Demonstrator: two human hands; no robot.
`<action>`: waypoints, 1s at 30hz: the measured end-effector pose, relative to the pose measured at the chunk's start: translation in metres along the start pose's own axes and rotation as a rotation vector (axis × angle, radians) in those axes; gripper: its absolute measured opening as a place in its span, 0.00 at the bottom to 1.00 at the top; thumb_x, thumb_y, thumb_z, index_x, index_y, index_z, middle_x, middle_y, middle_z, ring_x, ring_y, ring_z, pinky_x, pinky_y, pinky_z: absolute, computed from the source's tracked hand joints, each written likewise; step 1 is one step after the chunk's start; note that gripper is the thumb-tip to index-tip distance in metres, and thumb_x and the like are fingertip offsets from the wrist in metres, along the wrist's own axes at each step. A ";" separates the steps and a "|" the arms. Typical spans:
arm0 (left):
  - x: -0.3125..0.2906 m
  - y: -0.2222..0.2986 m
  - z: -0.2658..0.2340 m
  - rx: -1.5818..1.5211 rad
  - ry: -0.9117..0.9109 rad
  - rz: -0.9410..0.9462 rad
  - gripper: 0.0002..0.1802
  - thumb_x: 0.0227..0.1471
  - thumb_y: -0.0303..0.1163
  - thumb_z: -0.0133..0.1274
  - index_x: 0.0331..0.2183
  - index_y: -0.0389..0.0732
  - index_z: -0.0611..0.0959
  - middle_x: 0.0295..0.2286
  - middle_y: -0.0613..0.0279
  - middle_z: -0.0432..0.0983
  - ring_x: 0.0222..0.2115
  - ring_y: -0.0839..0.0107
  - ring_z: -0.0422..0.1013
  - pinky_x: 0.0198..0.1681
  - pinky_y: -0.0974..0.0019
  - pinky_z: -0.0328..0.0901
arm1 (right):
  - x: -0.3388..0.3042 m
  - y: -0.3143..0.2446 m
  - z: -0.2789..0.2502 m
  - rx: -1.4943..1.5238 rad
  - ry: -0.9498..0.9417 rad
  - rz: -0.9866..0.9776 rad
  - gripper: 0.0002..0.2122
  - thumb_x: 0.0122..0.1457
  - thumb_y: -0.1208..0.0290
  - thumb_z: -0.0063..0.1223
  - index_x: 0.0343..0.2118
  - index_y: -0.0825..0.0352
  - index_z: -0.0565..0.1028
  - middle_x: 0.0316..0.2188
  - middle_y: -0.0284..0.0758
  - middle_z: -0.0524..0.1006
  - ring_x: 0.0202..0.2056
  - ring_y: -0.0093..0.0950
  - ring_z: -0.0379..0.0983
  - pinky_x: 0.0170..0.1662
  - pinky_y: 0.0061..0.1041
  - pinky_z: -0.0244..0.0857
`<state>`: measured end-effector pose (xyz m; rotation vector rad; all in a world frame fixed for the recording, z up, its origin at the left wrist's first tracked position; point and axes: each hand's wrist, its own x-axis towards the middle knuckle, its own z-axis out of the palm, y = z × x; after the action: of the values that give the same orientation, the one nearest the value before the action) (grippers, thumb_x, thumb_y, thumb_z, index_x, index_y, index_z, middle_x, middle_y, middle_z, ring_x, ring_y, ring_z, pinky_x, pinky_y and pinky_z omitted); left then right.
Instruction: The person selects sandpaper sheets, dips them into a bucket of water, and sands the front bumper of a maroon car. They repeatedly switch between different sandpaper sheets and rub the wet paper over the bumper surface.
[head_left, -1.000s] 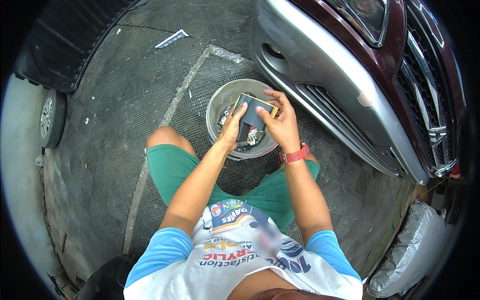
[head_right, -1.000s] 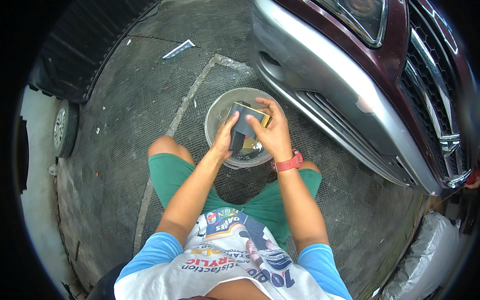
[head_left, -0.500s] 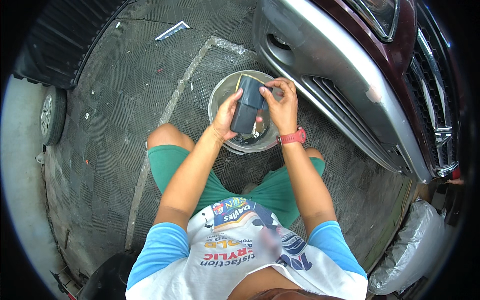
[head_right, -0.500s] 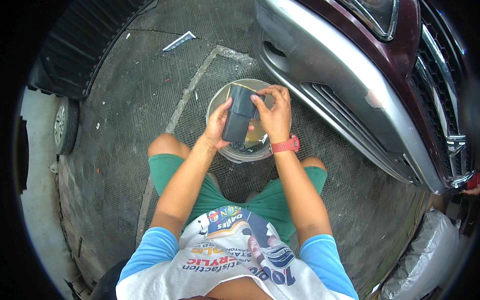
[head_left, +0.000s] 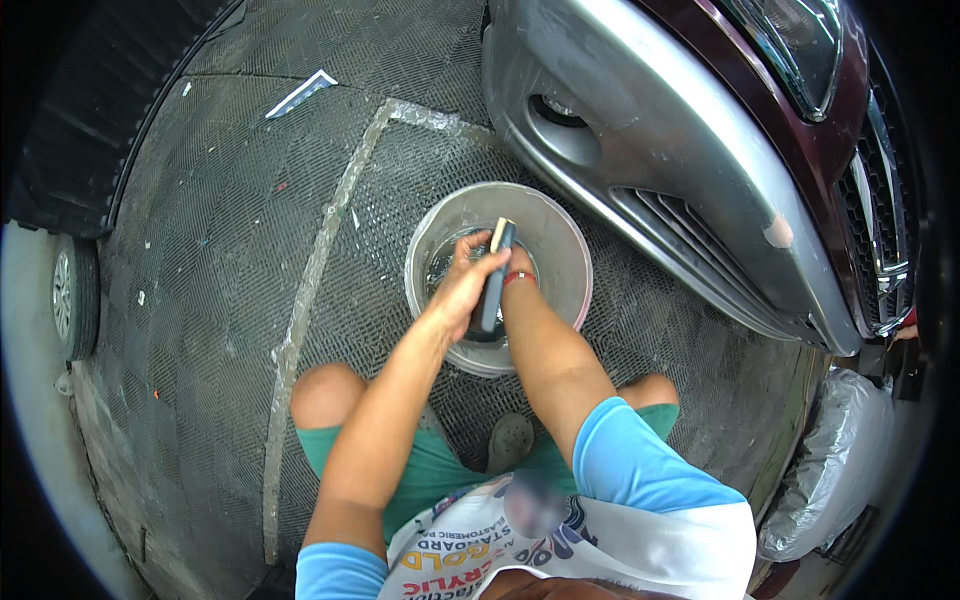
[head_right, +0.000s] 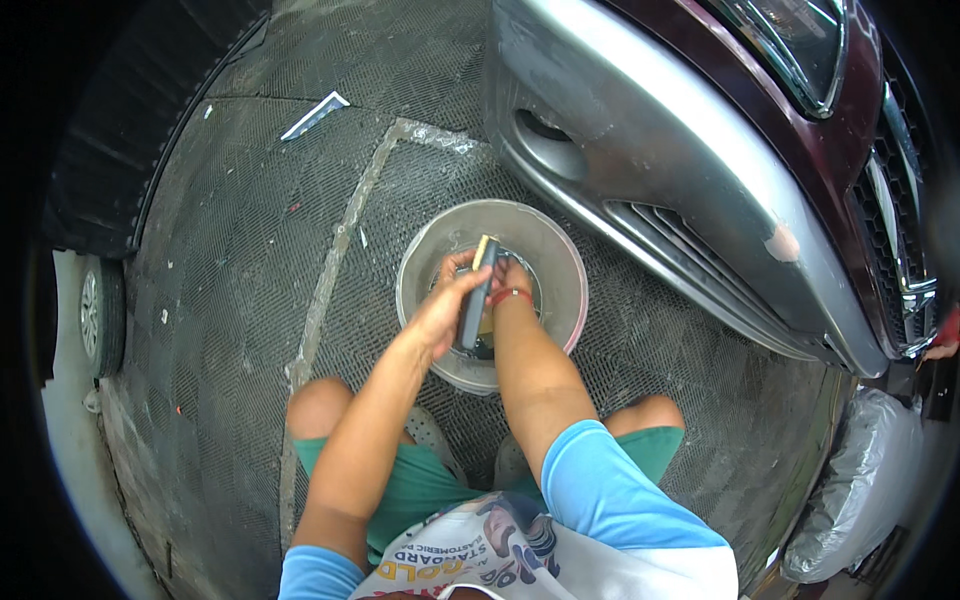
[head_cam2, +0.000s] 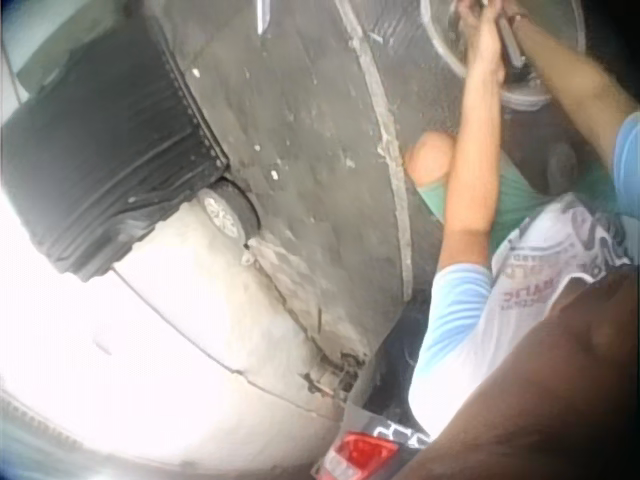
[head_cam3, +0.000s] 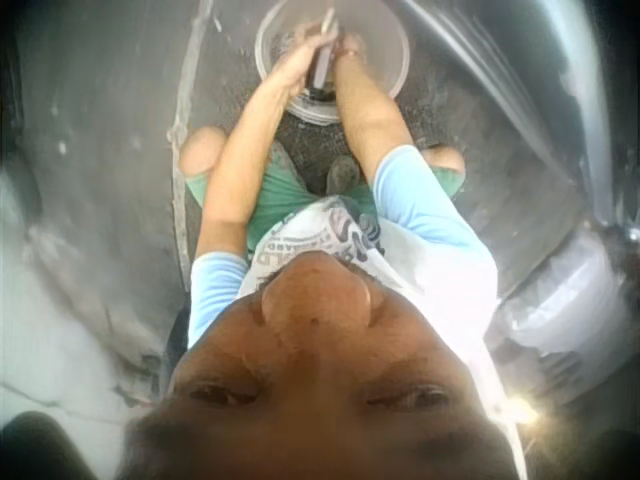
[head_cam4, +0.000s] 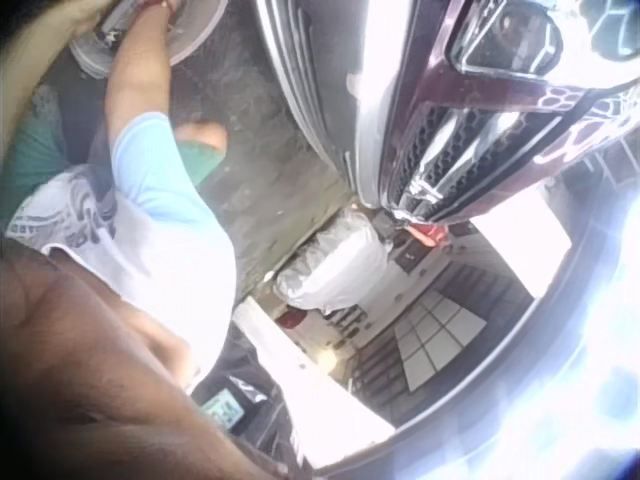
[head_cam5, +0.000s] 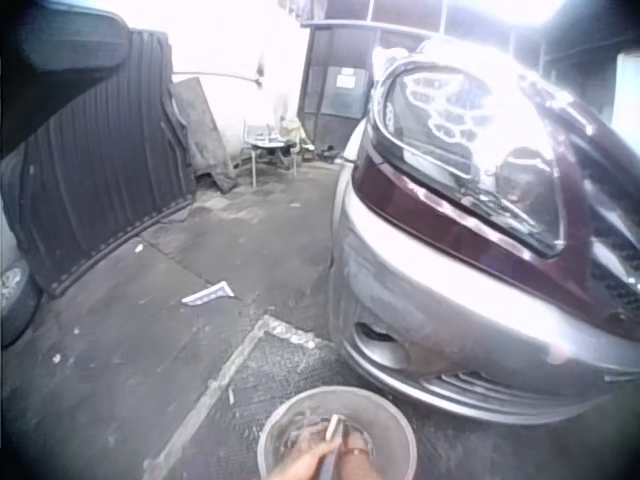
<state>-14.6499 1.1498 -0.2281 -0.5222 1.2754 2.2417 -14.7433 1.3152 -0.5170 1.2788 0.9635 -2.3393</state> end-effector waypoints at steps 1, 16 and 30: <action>-0.002 -0.001 -0.001 -0.005 -0.005 -0.019 0.39 0.66 0.47 0.64 0.68 0.48 0.64 0.43 0.64 0.79 0.42 0.72 0.74 0.48 0.63 0.71 | 0.010 0.016 -0.013 0.049 0.058 0.036 0.20 0.78 0.51 0.44 0.45 0.64 0.79 0.38 0.31 0.80 0.38 0.29 0.78 0.43 0.33 0.75; 0.063 -0.043 -0.051 0.068 0.250 -0.023 0.32 0.73 0.47 0.50 0.65 0.32 0.72 0.55 0.44 0.76 0.51 0.60 0.79 0.55 0.58 0.75 | -0.248 -0.081 0.103 -0.498 -0.684 0.032 0.22 0.79 0.49 0.48 0.26 0.55 0.69 0.19 0.21 0.64 0.19 0.17 0.58 0.23 0.20 0.50; 0.048 0.014 0.010 0.365 -0.027 0.197 0.37 0.57 0.40 0.73 0.64 0.39 0.81 0.51 0.53 0.80 0.51 0.63 0.79 0.58 0.60 0.71 | -0.445 -0.321 0.269 -2.498 -0.214 -2.455 0.21 0.68 0.76 0.52 0.63 0.64 0.77 0.66 0.39 0.77 0.71 0.37 0.68 0.77 0.44 0.56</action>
<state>-14.6977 1.1633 -0.2403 -0.2373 1.7365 2.0853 -14.8403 1.3422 0.0856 1.2709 -2.1895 -0.6838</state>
